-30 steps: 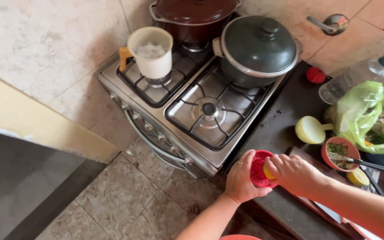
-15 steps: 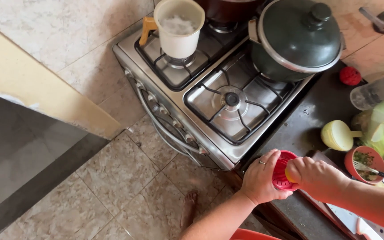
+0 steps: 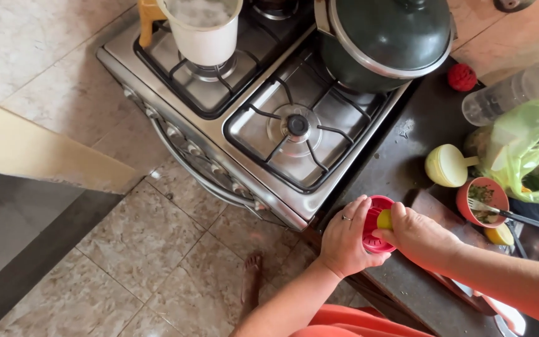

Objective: Preparing ingredients by chopping green herbs and squeezing citrus juice into a bowl.

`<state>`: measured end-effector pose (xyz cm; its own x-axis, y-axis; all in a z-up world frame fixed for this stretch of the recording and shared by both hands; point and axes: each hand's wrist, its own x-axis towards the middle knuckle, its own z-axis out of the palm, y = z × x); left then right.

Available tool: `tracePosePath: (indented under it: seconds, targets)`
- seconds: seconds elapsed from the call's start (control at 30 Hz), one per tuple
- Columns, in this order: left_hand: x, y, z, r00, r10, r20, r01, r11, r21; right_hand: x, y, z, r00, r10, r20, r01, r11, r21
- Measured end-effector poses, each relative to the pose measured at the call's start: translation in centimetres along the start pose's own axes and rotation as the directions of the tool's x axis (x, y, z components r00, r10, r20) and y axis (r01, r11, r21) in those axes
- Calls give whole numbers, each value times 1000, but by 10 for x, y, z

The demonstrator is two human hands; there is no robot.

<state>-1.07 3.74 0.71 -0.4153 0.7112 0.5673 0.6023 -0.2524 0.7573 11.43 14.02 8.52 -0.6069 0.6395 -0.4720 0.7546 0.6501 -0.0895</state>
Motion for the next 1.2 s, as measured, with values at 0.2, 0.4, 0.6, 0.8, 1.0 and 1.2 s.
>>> tracePosePath:
  seconds: [0.2,0.4,0.6,0.8,1.0,1.2]
  targets:
    - [3,3,-9,999,37,37,-36,999,-33,-4,9,11,975,-209,-72,132,813,-567]
    - [3,1,-11,993,27,118,-17,996,-87,7,21,-5,678,-714,174,555,342,-759]
    - [5,3,-14,996,58,73,-51,994,-92,-8,16,14,956,-291,-27,234,817,-527]
    - [7,1,-13,996,61,65,-54,993,-107,-10,1,12,977,212,-13,-208,967,147]
    - [7,0,-12,994,60,93,-47,990,-136,-6,5,3,954,-300,11,235,722,-650]
    - [7,2,-13,997,67,38,-62,991,-118,-8,5,9,822,-555,-125,290,597,-748]
